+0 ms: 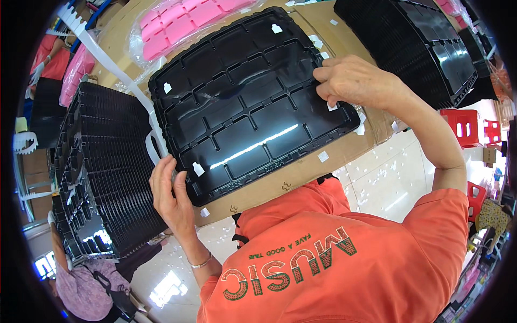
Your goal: The person assembles plastic components by applying adhesive strips to black plastic trays and inserting foam panels into them by hand.
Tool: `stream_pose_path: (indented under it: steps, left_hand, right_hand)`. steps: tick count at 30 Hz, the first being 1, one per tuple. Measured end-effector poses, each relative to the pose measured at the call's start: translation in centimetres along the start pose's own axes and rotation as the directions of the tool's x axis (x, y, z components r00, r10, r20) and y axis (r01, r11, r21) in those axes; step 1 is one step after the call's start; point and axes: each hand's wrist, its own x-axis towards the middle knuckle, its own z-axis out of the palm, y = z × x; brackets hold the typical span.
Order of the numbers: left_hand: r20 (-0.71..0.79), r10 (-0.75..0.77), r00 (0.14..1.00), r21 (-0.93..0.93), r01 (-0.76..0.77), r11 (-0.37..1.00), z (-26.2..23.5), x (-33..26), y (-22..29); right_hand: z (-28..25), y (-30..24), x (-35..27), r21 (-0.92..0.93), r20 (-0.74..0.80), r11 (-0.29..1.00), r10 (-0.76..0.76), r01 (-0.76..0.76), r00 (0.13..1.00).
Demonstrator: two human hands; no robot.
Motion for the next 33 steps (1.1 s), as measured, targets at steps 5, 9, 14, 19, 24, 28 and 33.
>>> stream_pose_path:
  steps: [5,9,14,19,24,28,33]
  left_hand:
    - [0.083,-0.051,0.995,0.039,0.048,0.998,1.1,-0.3,0.3]
    - [0.098,-0.159,0.982,0.148,0.143,0.979,1.7,-0.2,0.4]
    - [0.038,-0.198,0.98,0.159,0.189,0.969,2.0,0.3,0.2]
    - [-0.035,-0.141,0.989,0.207,0.146,0.968,1.7,0.3,0.5]
    - [0.005,-0.137,0.991,0.162,0.134,0.978,1.1,-0.5,0.9]
    - [0.032,-0.149,0.988,0.173,0.141,0.975,1.1,-0.8,0.9]
    - [0.036,-0.181,0.983,0.156,0.173,0.973,0.9,-1.3,0.8]
  right_hand:
    - [0.8,0.6,-0.1,0.214,0.047,0.918,0.332,-0.334,0.942]
    - [2.0,0.0,-0.9,0.413,0.049,0.797,0.465,-0.441,0.884]
    - [2.8,-1.6,-2.3,0.382,-0.338,0.844,0.507,-0.377,0.793]
    - [2.2,-3.5,-3.3,0.282,-0.247,0.887,0.436,-0.366,0.865]
    - [1.8,-3.9,-2.8,0.224,-0.171,0.863,0.493,-0.453,0.853]
    - [1.0,-3.4,-2.4,0.246,-0.122,0.866,0.472,-0.435,0.873]
    - [0.9,-3.8,-2.2,0.326,-0.037,0.79,0.559,-0.519,0.828]
